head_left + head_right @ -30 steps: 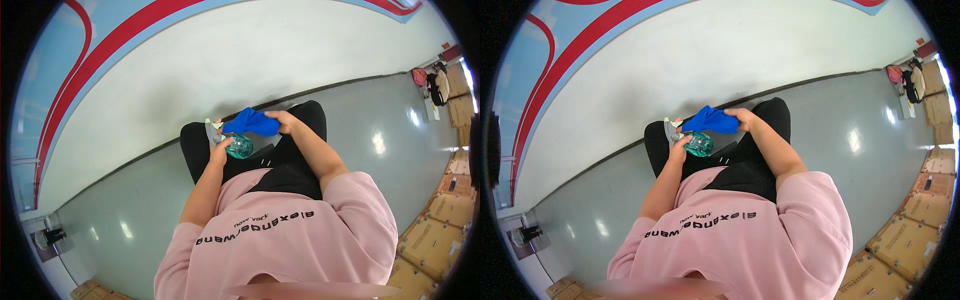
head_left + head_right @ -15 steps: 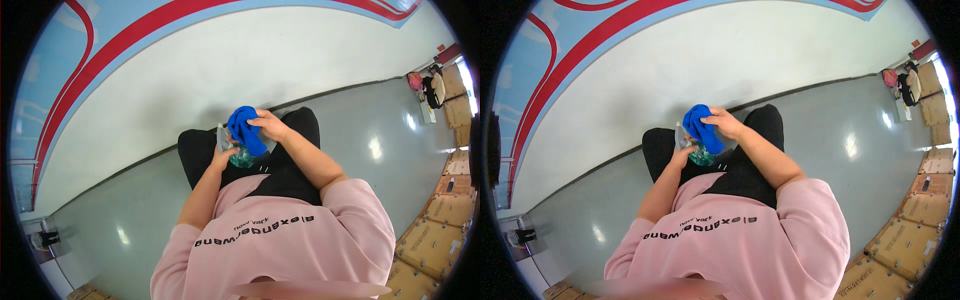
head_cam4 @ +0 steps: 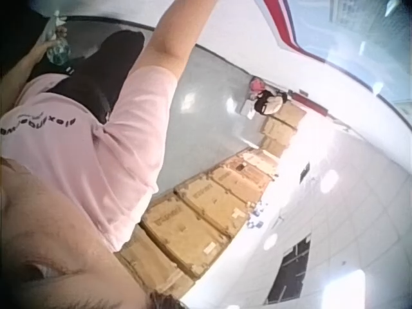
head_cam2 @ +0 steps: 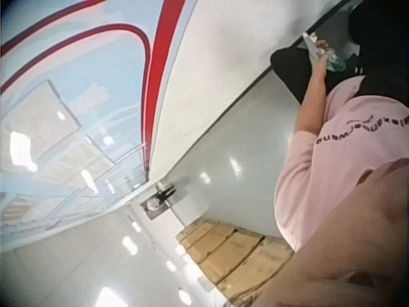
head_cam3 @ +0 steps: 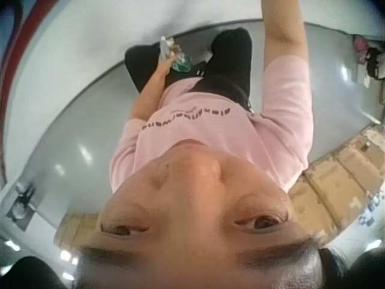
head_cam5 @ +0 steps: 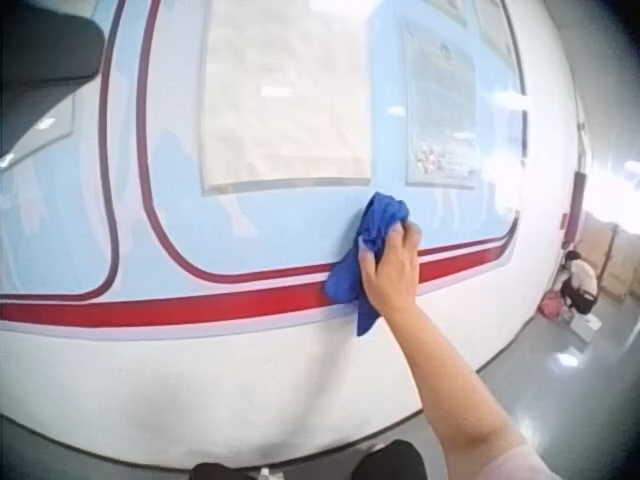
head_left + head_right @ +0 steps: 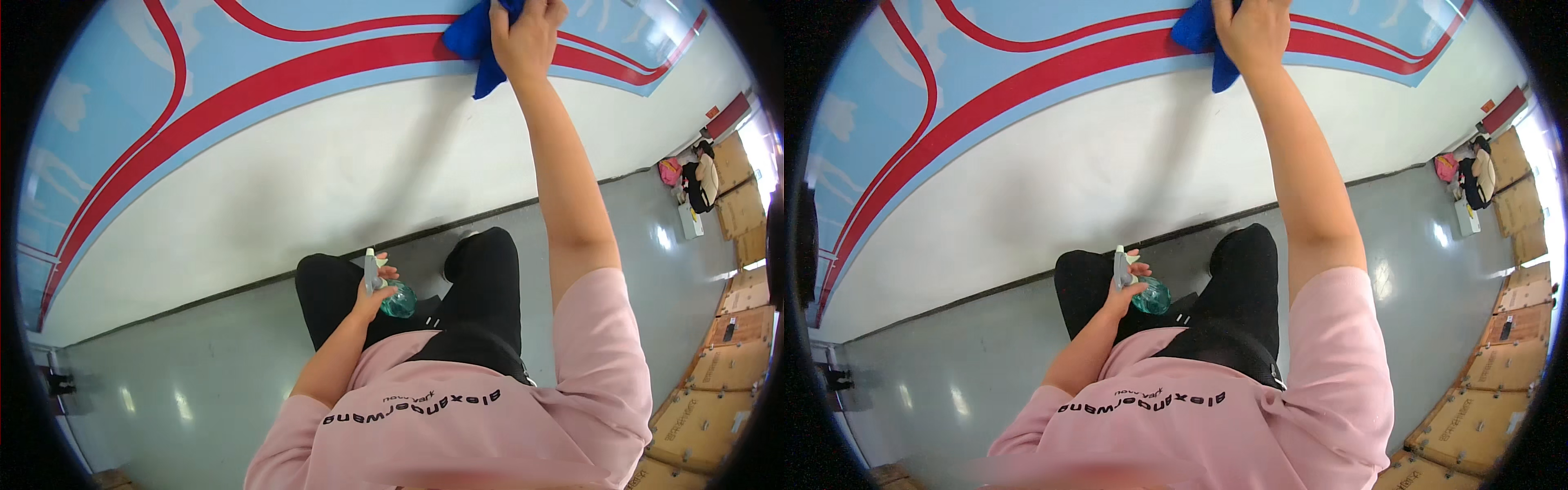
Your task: Clean a mural or painted wall using a spray bottle and cloth.
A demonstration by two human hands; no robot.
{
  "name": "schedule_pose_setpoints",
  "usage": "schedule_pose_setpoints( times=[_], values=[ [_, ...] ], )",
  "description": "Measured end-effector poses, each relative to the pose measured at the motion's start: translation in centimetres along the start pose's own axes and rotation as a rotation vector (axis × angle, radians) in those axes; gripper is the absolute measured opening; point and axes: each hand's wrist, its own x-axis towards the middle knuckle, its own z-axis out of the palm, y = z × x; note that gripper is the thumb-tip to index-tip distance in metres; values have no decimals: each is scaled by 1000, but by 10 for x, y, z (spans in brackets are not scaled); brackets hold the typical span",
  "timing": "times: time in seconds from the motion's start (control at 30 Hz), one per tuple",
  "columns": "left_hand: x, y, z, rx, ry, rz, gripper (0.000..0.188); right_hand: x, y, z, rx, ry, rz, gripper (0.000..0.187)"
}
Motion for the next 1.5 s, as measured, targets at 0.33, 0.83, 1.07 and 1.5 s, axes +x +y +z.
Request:
schedule_pose_setpoints(
  times=[0.33, 0.83, 1.07, 1.5],
  values=[
    [0, -5, -2, -8, -61, 25, 73, -13, -151, 52, 360, -303, -504, 15],
    [-1, -14, -5, 7, 65, 50, 74, 22, -27, 24, -47, -239, -469, 34],
    [1, -9, -10, 77, -6, 64, 73, -7, 104, 5, -302, -228, 383, 43],
    [-2, 4, -4, 226, -70, 200, 73, 26, -119, 22, 140, -416, -313, 22]
  ],
)
